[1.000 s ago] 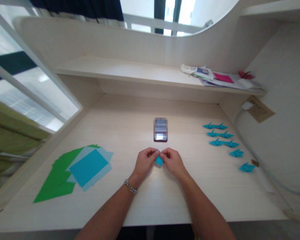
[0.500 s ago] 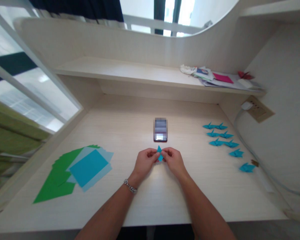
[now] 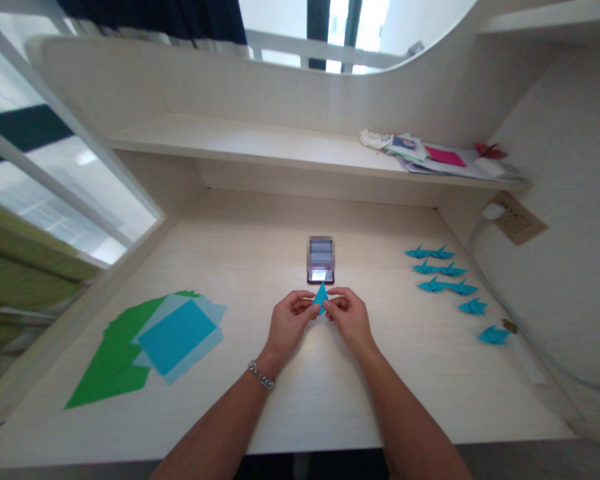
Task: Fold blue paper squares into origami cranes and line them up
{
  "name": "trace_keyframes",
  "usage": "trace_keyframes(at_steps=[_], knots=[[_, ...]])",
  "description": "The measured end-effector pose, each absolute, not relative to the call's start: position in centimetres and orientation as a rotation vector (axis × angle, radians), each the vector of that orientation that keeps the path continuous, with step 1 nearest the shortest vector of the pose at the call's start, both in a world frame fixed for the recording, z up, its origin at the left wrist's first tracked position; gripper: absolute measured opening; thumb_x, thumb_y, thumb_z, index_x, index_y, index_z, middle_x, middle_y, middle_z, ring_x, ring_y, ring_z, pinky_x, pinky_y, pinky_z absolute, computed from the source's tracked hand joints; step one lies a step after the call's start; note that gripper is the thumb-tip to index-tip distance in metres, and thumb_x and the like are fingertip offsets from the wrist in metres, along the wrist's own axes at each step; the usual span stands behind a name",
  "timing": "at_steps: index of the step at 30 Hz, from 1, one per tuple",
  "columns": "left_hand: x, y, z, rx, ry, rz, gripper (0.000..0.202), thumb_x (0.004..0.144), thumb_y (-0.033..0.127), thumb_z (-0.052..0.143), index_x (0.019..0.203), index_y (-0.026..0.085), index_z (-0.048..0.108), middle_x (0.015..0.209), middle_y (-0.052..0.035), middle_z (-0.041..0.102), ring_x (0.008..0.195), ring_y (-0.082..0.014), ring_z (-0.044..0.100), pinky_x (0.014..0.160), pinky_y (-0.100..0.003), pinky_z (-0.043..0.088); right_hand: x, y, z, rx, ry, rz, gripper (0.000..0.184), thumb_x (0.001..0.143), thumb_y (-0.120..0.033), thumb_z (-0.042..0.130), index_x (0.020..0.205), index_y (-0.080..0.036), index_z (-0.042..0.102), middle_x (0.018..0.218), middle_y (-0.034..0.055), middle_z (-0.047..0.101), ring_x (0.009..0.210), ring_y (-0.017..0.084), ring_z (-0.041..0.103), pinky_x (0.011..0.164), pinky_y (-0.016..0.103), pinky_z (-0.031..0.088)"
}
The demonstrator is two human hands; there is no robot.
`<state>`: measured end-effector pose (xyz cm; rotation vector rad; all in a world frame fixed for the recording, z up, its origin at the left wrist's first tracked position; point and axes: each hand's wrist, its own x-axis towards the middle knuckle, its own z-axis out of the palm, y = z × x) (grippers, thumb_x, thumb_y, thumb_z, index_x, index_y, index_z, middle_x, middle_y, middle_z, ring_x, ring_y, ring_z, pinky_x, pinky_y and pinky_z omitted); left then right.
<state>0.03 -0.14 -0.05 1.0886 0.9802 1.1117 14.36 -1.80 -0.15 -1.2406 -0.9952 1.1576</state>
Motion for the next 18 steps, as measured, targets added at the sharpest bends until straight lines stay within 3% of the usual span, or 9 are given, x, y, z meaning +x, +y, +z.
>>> trace_keyframes(at_steps=[9,18], knots=[[0.01,-0.08,0.02,1.084,1.001,1.103,0.025,0.065,0.026,0.076,0.082,0.013,0.063,0.077,-0.0049,0.07,0.065,-0.0142,0.064,0.063,-0.027,0.053,14.42,-1.7,-0.26,-1.256,-0.977,1.164,0.027,0.065,-0.032,0.073,0.086,-0.017,0.063,0.072,0.0032,0.068,0.063,0.017,0.064,0.049,0.025,0.046],[-0.11,-0.08,-0.07,1.096,0.983,1.132,0.028,0.066,0.022,0.075,0.091,0.016,0.062,0.078,-0.0038,0.07,0.065,-0.0148,0.065,0.061,-0.027,0.053,14.65,-1.53,-0.63,-1.235,-0.99,1.239,0.024,0.06,-0.028,0.076,0.076,-0.017,0.064,0.066,0.0004,0.065,0.059,0.015,0.06,0.051,0.025,0.048]])
